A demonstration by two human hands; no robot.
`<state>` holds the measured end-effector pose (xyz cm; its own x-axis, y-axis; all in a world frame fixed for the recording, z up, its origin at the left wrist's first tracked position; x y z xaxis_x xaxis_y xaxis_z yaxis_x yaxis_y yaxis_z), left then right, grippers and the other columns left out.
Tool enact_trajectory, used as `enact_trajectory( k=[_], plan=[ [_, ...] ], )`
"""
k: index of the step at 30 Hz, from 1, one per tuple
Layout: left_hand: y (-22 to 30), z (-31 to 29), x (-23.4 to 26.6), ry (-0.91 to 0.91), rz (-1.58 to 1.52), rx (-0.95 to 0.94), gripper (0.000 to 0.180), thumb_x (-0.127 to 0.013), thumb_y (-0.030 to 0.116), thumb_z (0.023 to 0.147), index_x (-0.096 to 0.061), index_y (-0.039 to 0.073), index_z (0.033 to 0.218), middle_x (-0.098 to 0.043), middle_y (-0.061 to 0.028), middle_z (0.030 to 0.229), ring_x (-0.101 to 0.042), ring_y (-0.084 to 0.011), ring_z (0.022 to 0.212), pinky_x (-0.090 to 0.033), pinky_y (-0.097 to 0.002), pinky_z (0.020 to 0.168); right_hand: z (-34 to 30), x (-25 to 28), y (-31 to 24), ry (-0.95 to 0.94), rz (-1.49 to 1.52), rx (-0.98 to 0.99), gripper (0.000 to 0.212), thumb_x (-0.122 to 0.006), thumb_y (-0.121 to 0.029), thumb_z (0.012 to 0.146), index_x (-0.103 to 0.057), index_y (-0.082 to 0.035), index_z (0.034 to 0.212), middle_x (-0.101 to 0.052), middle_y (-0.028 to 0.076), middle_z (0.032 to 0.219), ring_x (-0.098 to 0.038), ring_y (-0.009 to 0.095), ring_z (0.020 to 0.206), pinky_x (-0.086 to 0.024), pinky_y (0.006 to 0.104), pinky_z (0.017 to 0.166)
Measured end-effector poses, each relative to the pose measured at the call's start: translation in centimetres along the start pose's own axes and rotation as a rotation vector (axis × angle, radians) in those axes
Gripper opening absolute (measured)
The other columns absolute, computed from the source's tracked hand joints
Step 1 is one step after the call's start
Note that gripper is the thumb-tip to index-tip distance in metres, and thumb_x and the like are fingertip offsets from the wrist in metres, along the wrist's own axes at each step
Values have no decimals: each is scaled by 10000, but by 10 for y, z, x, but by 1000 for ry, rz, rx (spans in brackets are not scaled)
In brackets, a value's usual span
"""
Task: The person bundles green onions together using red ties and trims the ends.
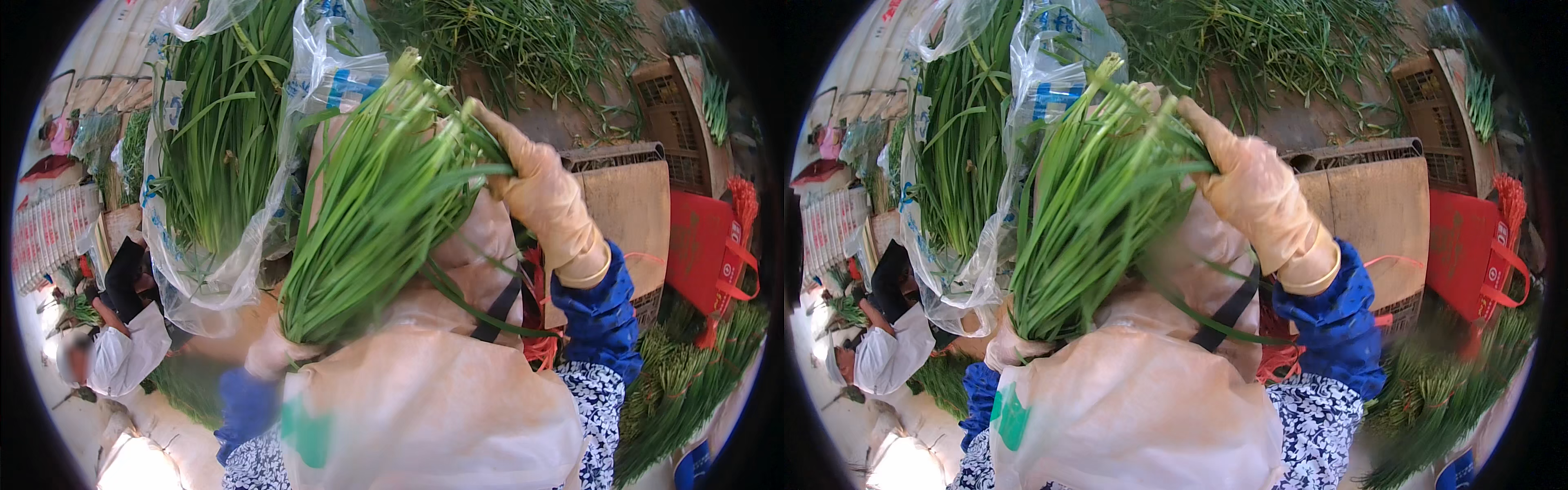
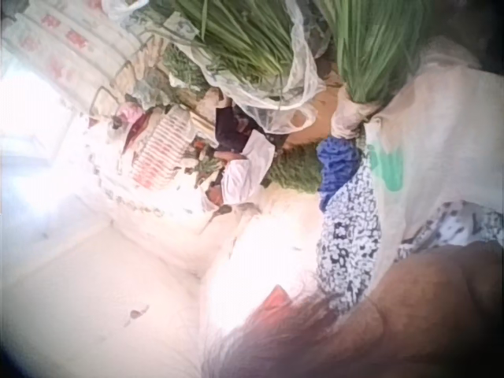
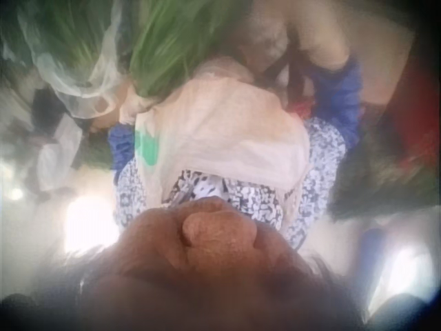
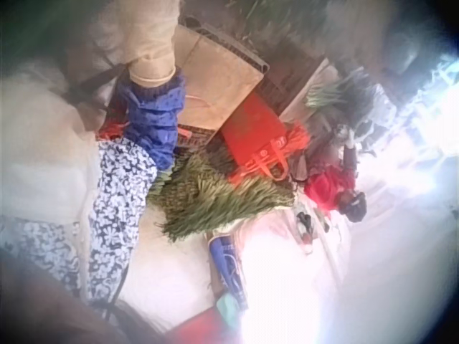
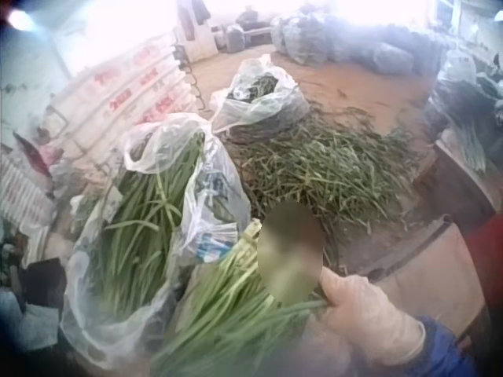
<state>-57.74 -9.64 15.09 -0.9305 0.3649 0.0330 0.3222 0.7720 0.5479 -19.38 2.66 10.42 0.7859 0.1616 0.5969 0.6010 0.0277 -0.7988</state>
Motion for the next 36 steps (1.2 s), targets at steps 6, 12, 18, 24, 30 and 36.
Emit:
enact_trajectory(
  k=[6,12,18,24,30,36],
  plan=[
    [-10,0,6,-175,-122,-103,903,-873,78,589,-452,14,1386,-536,-99,1360,-508,-212,1228,-405,-377,1043,78,54,24,400,-188,120,254,-660,-125,903,-678,-119,1157,-660,17,714,-606,82,667,-493,237,585],
    [-6,13,-6,-308,-338,-225,729,-788,22,705,-473,5,1363,-585,-130,1284,-576,-240,1131,-484,-383,953,81,75,41,754,-676,-109,485,-675,-178,844,-534,-114,1304,-671,139,1032,-659,291,914,-537,398,775],
    [-8,17,-7,-433,-428,-264,547,-627,-48,818,-477,-34,1344,-594,-169,1265,-607,-276,1077,-519,-413,868,12,-4,-32,55,-510,268,661,-718,-513,769,-607,-90,1265,-559,197,1316,-469,390,1271,-368,467,1058],
    [14,22,-15,-429,-294,-232,871,-814,4,610,-451,14,1403,-563,-139,1338,-552,-256,1211,-399,-392,1071,17,-37,8,1,891,-148,406,-772,-320,743,-715,-4,992,-573,224,1254,-541,332,1174,-446,384,967],
    [-17,22,3,-315,-3,-418,881,-866,109,596,-475,19,1380,-585,-109,1305,-561,-229,1176,-422,-374,1028,33,-44,-1,31,428,-118,392,-768,-301,748,-715,3,990,-640,181,1080,-584,314,1051,-463,375,891],
    [-31,28,3,-337,-61,-392,844,-856,99,605,-490,14,1361,-594,-109,1287,-564,-217,1159,-433,-367,1008,40,-41,-20,83,-159,225,255,-637,-247,792,-682,-27,913,-633,177,1005,-568,366,1003,-443,446,898]
  ],
)
Point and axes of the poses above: each hand's wrist, its own z-axis towards the middle knuckle, its own x-axis out of the back of the hand, y = z × x, the point moved 1 cm from there along z, towards the middle knuckle
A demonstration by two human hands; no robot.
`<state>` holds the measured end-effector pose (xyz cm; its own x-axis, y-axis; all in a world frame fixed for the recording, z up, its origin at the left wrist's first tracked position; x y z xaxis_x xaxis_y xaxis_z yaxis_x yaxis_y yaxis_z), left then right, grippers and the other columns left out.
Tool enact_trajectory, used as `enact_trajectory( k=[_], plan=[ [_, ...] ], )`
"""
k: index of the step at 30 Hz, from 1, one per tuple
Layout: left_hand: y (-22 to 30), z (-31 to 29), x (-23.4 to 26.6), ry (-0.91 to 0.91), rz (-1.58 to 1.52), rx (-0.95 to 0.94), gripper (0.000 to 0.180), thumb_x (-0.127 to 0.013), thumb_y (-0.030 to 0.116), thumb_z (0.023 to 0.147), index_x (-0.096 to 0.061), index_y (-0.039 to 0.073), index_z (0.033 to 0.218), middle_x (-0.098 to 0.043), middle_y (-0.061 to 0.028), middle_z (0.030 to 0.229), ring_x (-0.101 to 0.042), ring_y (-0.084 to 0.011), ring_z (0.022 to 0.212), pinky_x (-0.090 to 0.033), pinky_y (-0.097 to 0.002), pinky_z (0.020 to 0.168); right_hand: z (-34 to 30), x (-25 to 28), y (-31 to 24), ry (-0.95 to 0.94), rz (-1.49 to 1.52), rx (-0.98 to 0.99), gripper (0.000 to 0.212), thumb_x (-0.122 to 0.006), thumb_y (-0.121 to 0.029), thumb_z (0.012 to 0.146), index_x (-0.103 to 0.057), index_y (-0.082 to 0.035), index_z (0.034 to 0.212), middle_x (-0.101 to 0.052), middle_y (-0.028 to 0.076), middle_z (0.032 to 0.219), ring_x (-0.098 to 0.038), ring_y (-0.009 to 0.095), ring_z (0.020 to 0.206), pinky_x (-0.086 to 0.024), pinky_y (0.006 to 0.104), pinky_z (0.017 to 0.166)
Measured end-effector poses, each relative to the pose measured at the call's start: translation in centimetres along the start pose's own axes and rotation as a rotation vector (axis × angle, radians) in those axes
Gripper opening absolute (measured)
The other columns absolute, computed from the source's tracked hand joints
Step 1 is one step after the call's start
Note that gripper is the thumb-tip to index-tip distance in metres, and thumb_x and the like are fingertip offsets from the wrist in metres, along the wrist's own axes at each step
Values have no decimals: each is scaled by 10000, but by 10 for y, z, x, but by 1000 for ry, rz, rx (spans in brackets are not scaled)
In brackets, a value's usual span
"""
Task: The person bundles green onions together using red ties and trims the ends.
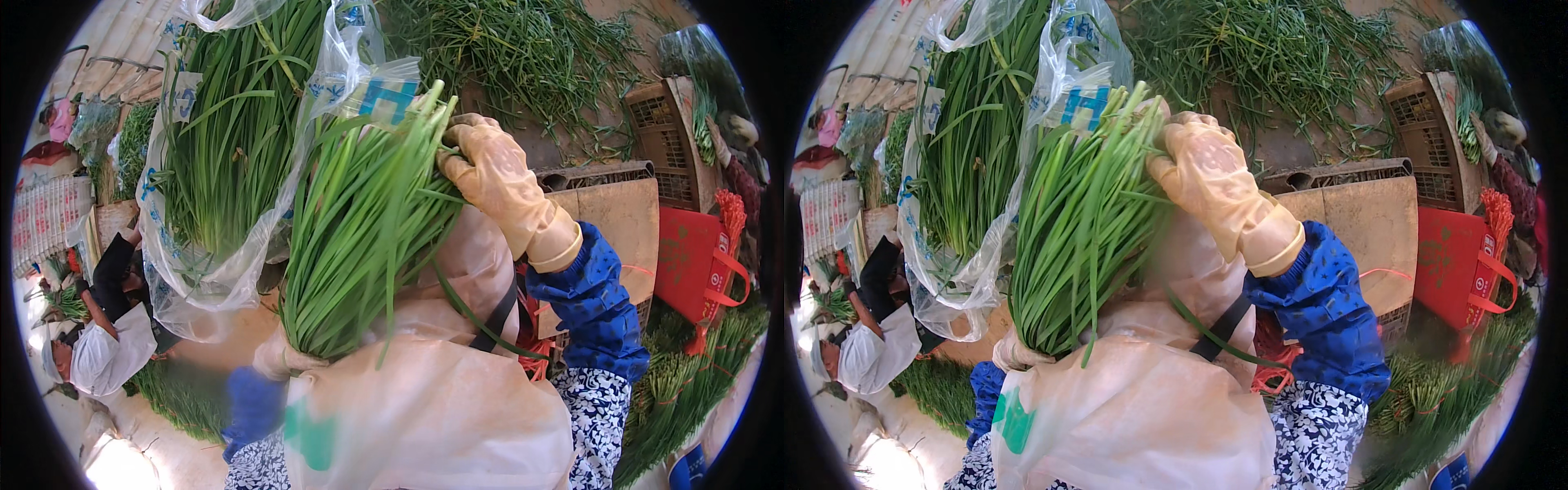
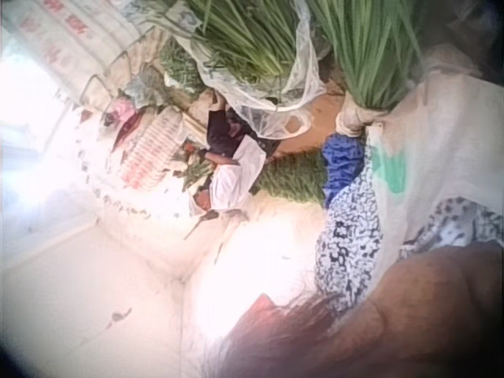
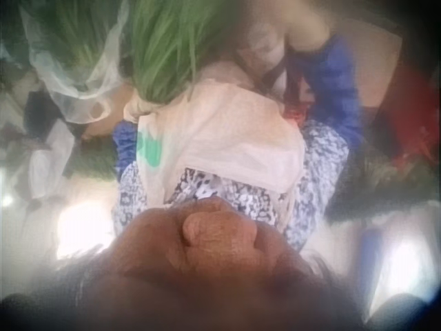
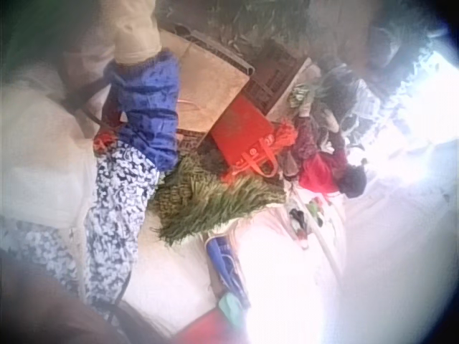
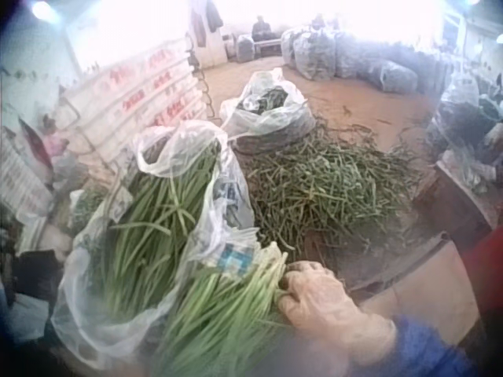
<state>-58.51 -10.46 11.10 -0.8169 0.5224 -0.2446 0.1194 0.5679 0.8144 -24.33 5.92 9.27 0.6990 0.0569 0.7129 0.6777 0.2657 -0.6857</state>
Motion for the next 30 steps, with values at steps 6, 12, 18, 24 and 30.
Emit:
enact_trajectory(
  k=[6,12,18,24,30],
  plan=[
    [-5,0,5,-11,7,-4,808,-845,90,614,-505,9,1342,-604,-109,1269,-567,-204,1142,-444,-360,989,12,-6,16,31,-534,283,213,-628,-261,786,-636,-71,882,-631,124,892,-601,294,927,-436,417,868],
    [-6,1,6,-23,28,-3,771,-835,80,622,-521,4,1323,-614,-108,1251,-571,-192,1126,-455,-353,970,49,27,21,95,-480,397,75,-621,-164,796,-577,-105,809,-624,93,696,-622,297,707,-466,417,728],
    [4,9,6,-73,-208,-1,709,-822,85,646,-540,-4,1290,-641,-111,1191,-596,-182,1063,-484,-336,909,101,100,109,347,-840,-158,282,-459,-351,1004,-587,-101,984,-636,83,752,-633,228,670,-531,386,610],
    [-15,-1,10,-45,-294,59,673,-821,79,635,-555,-10,1247,-648,-107,1098,-604,-181,966,-484,-322,821,79,148,158,288,-444,-658,744,-611,-523,885,-391,-38,1404,-566,236,1286,-563,346,1179,-476,455,960],
    [-40,-5,24,-66,-387,126,638,-820,73,624,-570,-16,1204,-655,-104,1005,-611,-180,869,-484,-308,733,-37,13,36,-84,858,-469,810,-746,-151,839,-292,6,1492,-652,78,1002,-611,140,883,-488,269,830]
  ],
)
Point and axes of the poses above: each hand's wrist, its own z-axis towards the middle knuckle, its own x-axis out of the back of the hand, y = z × x, the point moved 1 cm from there along z, towards the middle knuckle
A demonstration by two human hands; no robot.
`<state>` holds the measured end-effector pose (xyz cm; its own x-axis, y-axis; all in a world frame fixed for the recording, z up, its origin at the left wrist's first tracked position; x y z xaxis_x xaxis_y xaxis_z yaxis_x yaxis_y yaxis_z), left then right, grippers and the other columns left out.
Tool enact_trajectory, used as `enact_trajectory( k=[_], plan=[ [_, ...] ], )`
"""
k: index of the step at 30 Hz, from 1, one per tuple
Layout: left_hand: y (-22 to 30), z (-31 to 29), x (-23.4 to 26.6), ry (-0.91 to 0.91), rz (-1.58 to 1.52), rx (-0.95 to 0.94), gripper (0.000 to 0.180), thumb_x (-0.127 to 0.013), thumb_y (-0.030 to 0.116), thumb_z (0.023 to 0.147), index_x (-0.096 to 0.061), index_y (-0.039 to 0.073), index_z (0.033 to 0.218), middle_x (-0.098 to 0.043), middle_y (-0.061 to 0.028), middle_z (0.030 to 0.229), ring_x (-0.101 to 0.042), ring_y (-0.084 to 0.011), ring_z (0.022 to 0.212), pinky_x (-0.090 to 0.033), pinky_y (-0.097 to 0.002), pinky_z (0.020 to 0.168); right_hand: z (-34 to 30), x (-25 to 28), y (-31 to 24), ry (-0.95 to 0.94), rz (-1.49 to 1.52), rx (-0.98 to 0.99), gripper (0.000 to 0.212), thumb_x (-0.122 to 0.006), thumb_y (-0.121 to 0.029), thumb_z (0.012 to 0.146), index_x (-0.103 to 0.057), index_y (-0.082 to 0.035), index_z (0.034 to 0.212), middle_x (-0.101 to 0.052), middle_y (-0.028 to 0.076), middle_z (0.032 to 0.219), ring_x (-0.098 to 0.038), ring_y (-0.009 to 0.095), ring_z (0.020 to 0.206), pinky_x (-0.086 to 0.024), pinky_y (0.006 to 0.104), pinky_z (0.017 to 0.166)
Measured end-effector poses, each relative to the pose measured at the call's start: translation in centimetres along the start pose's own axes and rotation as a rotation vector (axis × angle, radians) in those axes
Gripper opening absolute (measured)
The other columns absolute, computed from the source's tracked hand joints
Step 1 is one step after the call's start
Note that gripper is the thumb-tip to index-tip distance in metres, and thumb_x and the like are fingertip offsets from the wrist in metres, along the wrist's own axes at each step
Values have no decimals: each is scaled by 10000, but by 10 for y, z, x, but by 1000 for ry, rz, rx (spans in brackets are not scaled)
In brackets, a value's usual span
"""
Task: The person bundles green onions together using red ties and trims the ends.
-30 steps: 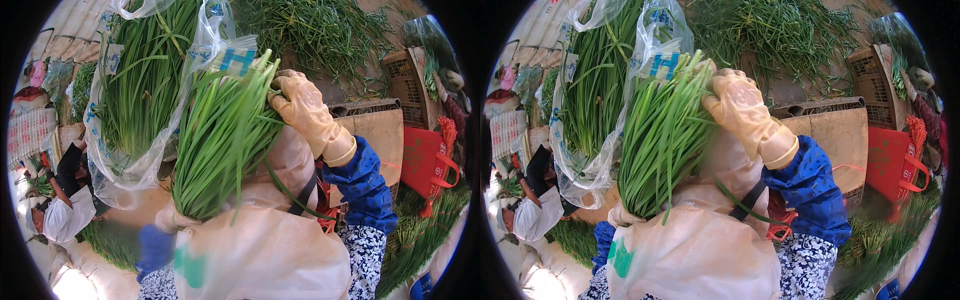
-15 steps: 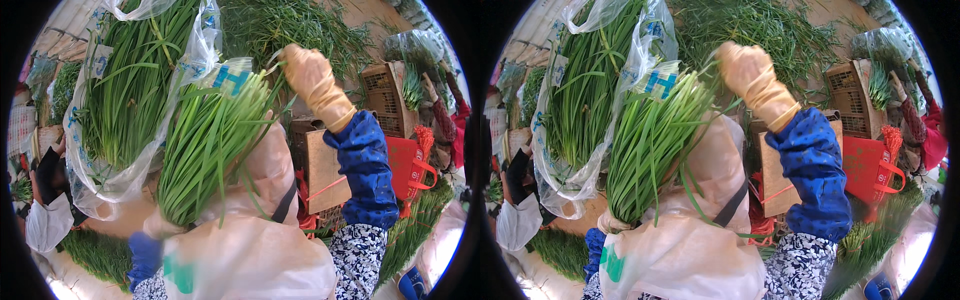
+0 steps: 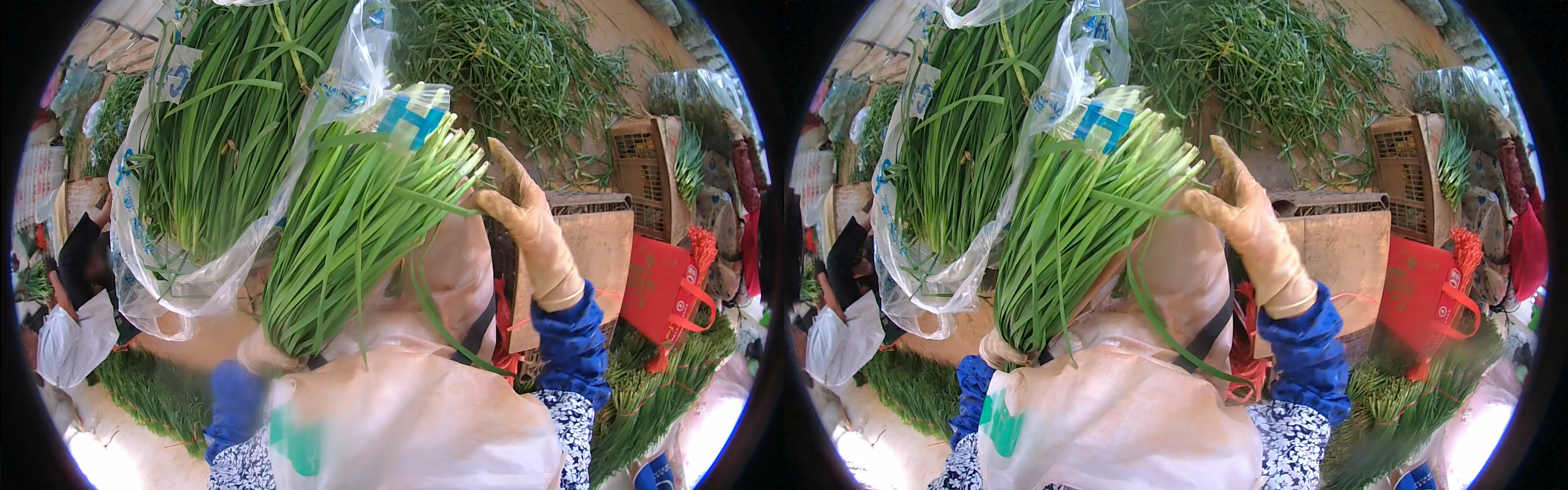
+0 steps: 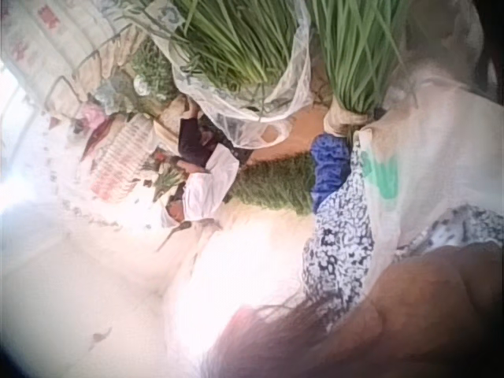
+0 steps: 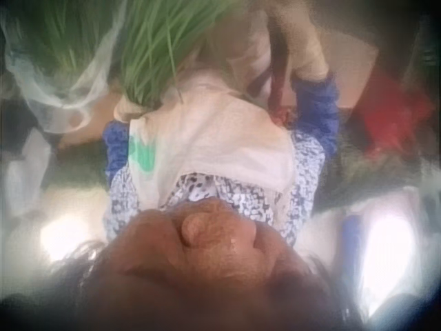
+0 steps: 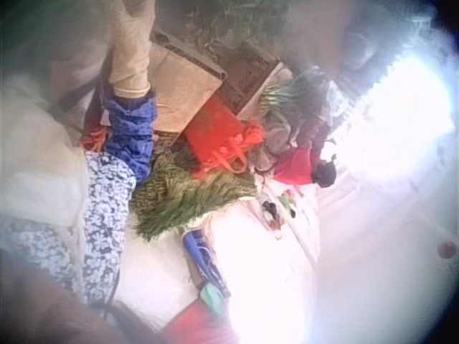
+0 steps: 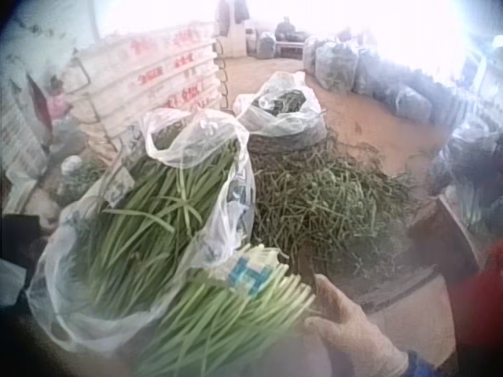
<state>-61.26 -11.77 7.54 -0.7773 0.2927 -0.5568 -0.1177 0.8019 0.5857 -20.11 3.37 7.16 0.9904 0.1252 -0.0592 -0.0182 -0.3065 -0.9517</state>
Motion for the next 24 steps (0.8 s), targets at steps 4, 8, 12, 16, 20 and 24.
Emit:
enact_trajectory(
  k=[4,8,12,16,20,24],
  plan=[
    [-2,-2,8,1,-31,26,614,-819,69,616,-581,-20,1175,-659,-102,944,-616,-179,804,-484,-299,674,3,-21,-28,147,162,142,180,-586,-83,960,-649,3,1106,-630,21,741,-589,91,669,-472,232,641],
    [0,-6,3,27,-49,29,590,-818,65,609,-591,-24,1146,-664,-100,882,-621,-178,739,-484,-290,616,33,23,-55,345,49,217,199,-586,-107,963,-624,-8,1132,-689,61,833,-606,106,636,-490,234,630],
    [-7,-3,10,-7,-170,50,558,-830,57,580,-592,-34,1076,-621,-102,786,-576,-184,615,-430,-309,499,27,32,-21,36,58,111,599,-708,-147,877,-433,-50,1401,-650,107,1177,-636,114,856,-529,245,716],
    [-10,1,17,-51,-169,25,565,-813,35,563,-595,-59,1076,-620,-136,743,-565,-220,528,-419,-320,432,27,-35,53,-30,209,105,640,-712,-75,835,-447,-51,1418,-641,91,1187,-606,151,1007,-507,261,822],
    [-16,-8,25,15,-128,23,582,-790,-5,548,-594,-76,1092,-631,-162,731,-581,-244,505,-429,-328,406,47,-11,27,166,-252,532,217,-586,-82,935,-667,-33,1130,-697,77,1012,-639,172,921,-509,280,801],
    [-5,0,9,1,-136,0,646,-795,-25,545,-577,-68,1151,-645,-152,769,-594,-239,524,-461,-333,424,39,49,-20,364,126,132,259,-580,-275,978,-691,-46,1026,-535,-31,655,-439,40,515,-348,213,464]
  ],
)
Point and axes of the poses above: each hand's wrist, its own z-axis towards the middle knuckle, its own x-axis out of the back of the hand, y = z × x, the point moved 1 cm from there along z, towards the middle knuckle
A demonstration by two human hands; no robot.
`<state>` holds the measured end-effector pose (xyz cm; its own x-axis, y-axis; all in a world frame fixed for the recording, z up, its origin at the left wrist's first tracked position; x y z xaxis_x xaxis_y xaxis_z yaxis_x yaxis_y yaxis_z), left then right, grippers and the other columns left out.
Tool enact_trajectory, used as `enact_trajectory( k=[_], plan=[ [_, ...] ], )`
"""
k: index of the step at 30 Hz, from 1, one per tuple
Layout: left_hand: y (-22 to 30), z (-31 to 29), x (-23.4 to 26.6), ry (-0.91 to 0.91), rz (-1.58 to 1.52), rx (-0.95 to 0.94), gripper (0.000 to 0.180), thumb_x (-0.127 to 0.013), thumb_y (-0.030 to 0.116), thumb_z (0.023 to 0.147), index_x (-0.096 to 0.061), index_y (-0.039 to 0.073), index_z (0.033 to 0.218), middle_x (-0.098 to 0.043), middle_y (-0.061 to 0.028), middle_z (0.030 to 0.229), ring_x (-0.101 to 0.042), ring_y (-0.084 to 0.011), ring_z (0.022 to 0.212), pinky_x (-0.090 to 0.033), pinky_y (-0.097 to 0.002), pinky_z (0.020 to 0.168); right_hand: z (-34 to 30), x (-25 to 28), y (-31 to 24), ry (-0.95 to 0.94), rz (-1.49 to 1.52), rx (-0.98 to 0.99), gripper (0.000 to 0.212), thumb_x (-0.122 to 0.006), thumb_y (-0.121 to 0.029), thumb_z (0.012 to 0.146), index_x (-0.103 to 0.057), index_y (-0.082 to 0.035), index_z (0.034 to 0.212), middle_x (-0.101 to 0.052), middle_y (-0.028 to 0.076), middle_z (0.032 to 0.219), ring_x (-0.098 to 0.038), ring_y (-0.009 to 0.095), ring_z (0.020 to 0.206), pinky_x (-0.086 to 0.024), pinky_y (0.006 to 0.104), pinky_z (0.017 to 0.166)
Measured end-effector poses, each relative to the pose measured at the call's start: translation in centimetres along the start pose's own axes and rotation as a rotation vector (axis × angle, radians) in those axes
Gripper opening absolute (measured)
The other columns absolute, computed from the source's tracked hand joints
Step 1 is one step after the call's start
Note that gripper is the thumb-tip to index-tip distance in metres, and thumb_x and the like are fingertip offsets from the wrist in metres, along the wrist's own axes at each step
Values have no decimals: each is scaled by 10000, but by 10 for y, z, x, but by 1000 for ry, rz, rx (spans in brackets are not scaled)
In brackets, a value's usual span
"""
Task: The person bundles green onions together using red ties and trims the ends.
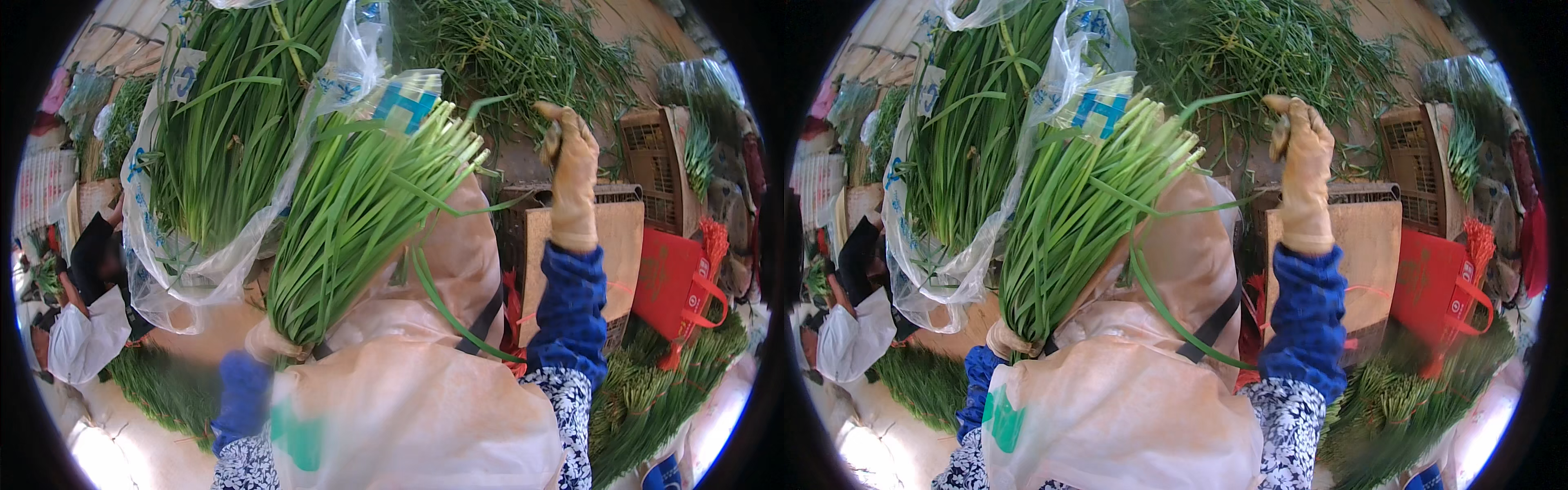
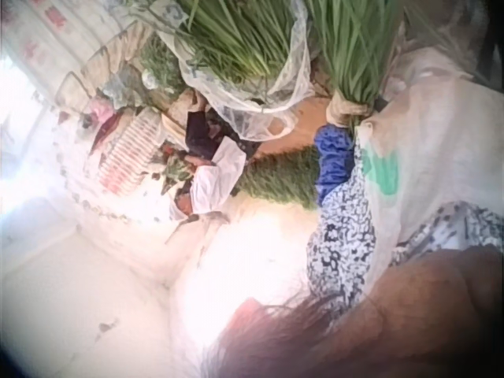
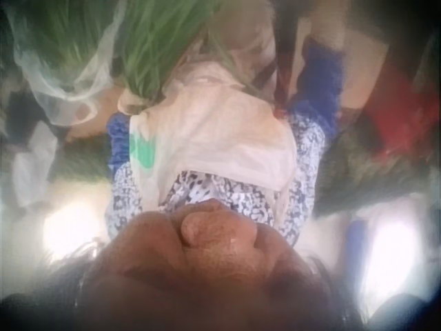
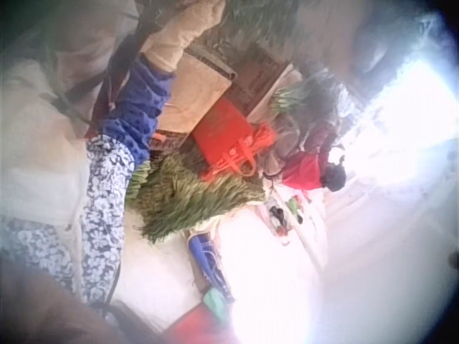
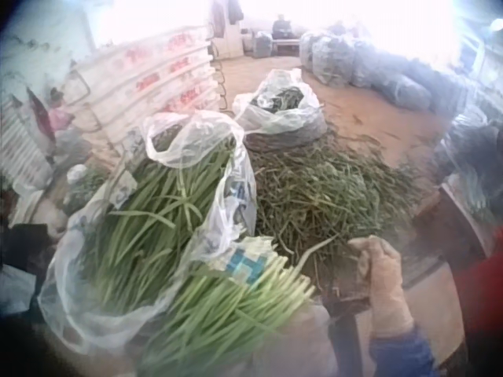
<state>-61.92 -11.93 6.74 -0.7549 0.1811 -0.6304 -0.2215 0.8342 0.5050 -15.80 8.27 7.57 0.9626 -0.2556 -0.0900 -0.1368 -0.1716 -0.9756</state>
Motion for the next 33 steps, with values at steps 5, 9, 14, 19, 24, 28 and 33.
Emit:
enact_trajectory(
  k=[5,9,14,19,24,28,33],
  plan=[
    [-1,-4,3,-7,-21,48,656,-820,1,553,-575,-56,1159,-649,-140,809,-603,-223,579,-467,-331,472,-70,-50,-2,-255,20,-298,120,-660,-164,923,-667,-44,920,-582,-13,643,-500,57,541,-380,209,496],
    [13,-2,-14,46,-38,76,586,-795,-34,600,-565,-56,1138,-636,-138,812,-593,-216,625,-460,-344,524,-67,-47,8,-231,-180,-6,142,-626,-168,949,-661,-34,918,-656,21,717,-556,87,604,-459,235,559],
    [-4,0,4,-84,-13,51,539,-820,-18,616,-585,-61,1098,-629,-141,746,-585,-223,564,-446,-326,466,18,20,12,158,-714,124,341,-659,-106,903,-605,-97,1240,-674,59,1159,-634,190,988,-507,274,827],
    [-1,-5,2,-70,-31,73,562,-798,-40,625,-560,-52,1134,-627,-126,741,-591,-195,598,-446,-292,497,-2,-42,2,-726,-27,-62,649,-637,58,822,-473,-106,1428,-555,24,1344,-558,115,1114,-480,222,883],
    [9,1,-10,-7,42,82,696,-802,-34,586,-529,-46,1226,-645,-124,820,-595,-189,614,-451,-302,503,14,-32,37,-620,-95,-157,295,-623,-67,932,-638,-19,1222,-676,-3,1043,-577,37,827,-473,188,689],
    [6,-1,-11,-1,22,43,849,-830,-4,566,-468,-27,1334,-629,-151,1060,-618,-214,777,-488,-324,633,38,-14,13,-222,-492,125,199,-667,-204,918,-726,-93,1072,-694,-28,916,-504,58,651,-441,200,603],
    [12,3,-21,71,99,3,908,-857,42,561,-457,-1,1375,-579,-144,1273,-575,-235,1104,-475,-364,907,44,27,-23,256,-1255,235,466,-652,-136,876,-554,-123,1331,-670,100,1189,-627,300,1074,-499,352,930]
  ],
)
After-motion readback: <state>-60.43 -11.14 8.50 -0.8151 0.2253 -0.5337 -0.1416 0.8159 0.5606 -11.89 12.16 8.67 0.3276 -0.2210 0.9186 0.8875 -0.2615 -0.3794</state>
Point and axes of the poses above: each hand's wrist, its own z-axis towards the middle knuckle, its own x-axis out of the back of the hand, y = z × x, the point moved 1 cm from there along z, towards the middle knuckle
